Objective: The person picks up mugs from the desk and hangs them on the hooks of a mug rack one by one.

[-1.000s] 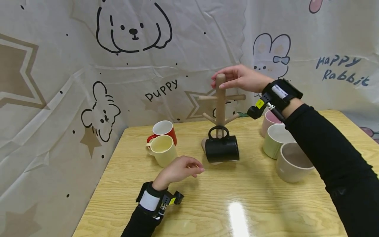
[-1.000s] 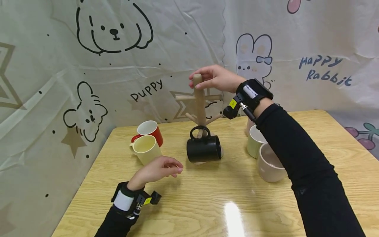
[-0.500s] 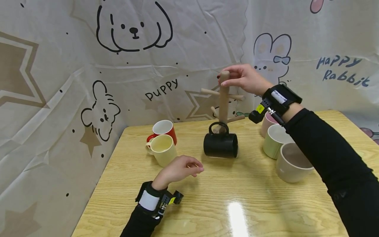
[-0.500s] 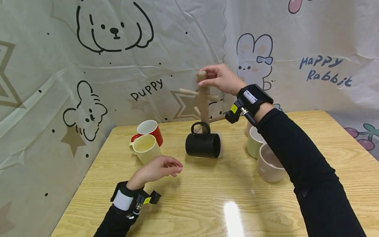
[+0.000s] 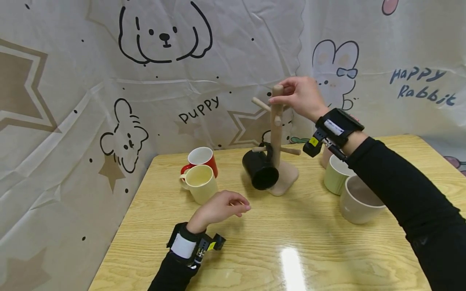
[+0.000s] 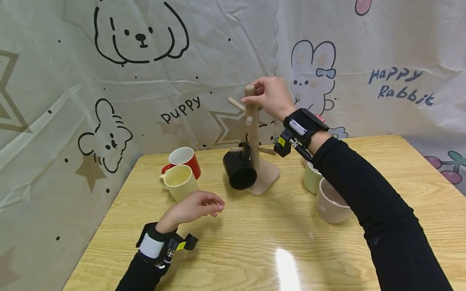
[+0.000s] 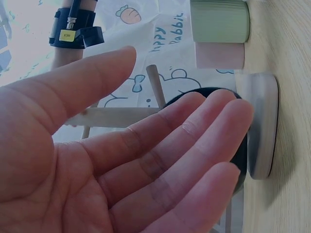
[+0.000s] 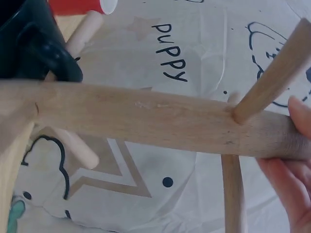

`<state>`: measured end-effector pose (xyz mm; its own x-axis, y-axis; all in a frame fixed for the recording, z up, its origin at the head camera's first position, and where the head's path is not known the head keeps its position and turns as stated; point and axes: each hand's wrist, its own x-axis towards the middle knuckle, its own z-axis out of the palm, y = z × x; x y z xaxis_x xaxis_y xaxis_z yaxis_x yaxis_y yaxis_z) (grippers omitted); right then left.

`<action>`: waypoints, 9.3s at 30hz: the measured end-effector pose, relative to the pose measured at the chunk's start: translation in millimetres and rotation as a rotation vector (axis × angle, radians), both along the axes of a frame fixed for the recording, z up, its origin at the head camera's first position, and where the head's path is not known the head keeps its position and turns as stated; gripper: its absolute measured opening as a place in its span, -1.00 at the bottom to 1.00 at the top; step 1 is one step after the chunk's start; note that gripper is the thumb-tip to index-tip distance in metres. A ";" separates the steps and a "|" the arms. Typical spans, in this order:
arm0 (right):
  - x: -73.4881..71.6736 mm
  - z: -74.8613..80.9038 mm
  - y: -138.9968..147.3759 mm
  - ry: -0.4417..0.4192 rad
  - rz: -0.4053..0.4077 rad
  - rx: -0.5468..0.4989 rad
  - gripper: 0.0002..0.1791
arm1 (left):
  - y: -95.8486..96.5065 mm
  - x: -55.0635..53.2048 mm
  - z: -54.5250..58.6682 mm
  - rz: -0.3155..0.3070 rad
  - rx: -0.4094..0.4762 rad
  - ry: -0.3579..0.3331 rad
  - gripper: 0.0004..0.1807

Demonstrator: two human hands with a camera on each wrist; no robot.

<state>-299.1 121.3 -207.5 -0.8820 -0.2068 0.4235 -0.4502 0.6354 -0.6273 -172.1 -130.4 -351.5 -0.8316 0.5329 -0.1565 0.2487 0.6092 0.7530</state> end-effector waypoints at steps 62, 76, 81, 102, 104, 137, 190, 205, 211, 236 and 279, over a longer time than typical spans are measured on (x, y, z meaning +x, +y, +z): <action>135.2 -102.3 107.4 -0.103 -0.252 -0.417 -0.72 | -11.0 -1.6 5.1 0.036 -0.046 0.043 -0.70; 138.1 -105.7 121.0 -0.198 -0.236 -0.319 -0.70 | -15.4 -4.2 10.5 0.011 -0.054 0.098 -0.66; 138.5 -104.0 122.4 -0.185 -0.232 -0.290 -0.66 | -19.3 -5.3 12.5 0.010 -0.021 0.083 -0.65; 134.1 -105.1 122.0 -0.244 -0.173 -0.103 -0.58 | -23.2 -5.0 12.0 0.053 -0.022 0.054 -0.67; 134.2 -105.5 120.8 -0.245 -0.168 -0.088 -0.58 | -23.3 -4.4 11.6 0.052 -0.024 0.054 -0.67; 131.3 -105.6 119.4 -0.239 -0.150 0.012 -0.60 | -23.4 -4.7 11.8 0.053 0.000 0.044 -0.65; 128.5 -112.6 113.6 -0.236 -0.063 0.105 -0.65 | -129.5 -55.5 -41.6 0.678 -0.100 0.488 -0.67; 130.2 -112.8 111.4 -0.251 -0.050 0.110 -0.65 | -133.7 -39.4 -12.6 0.396 -0.282 0.203 -0.81; 130.0 -114.2 109.3 -0.241 -0.039 0.117 -0.69 | -132.2 -38.2 -12.6 0.381 -0.255 0.191 -0.80; 127.6 -116.4 106.0 -0.238 -0.028 0.121 -0.71 | -80.7 -18.5 15.1 0.297 0.025 0.064 -0.74; 132.2 -119.7 86.0 -0.391 0.098 0.004 -0.63 | 21.4 -23.2 6.8 -0.125 0.291 -0.340 -0.71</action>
<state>-166.8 207.2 -327.2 -0.9525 -0.2987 0.0590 -0.2367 0.6045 -0.7607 -195.3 -109.0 -344.7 -0.6853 0.6881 -0.2387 0.0161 0.3419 0.9396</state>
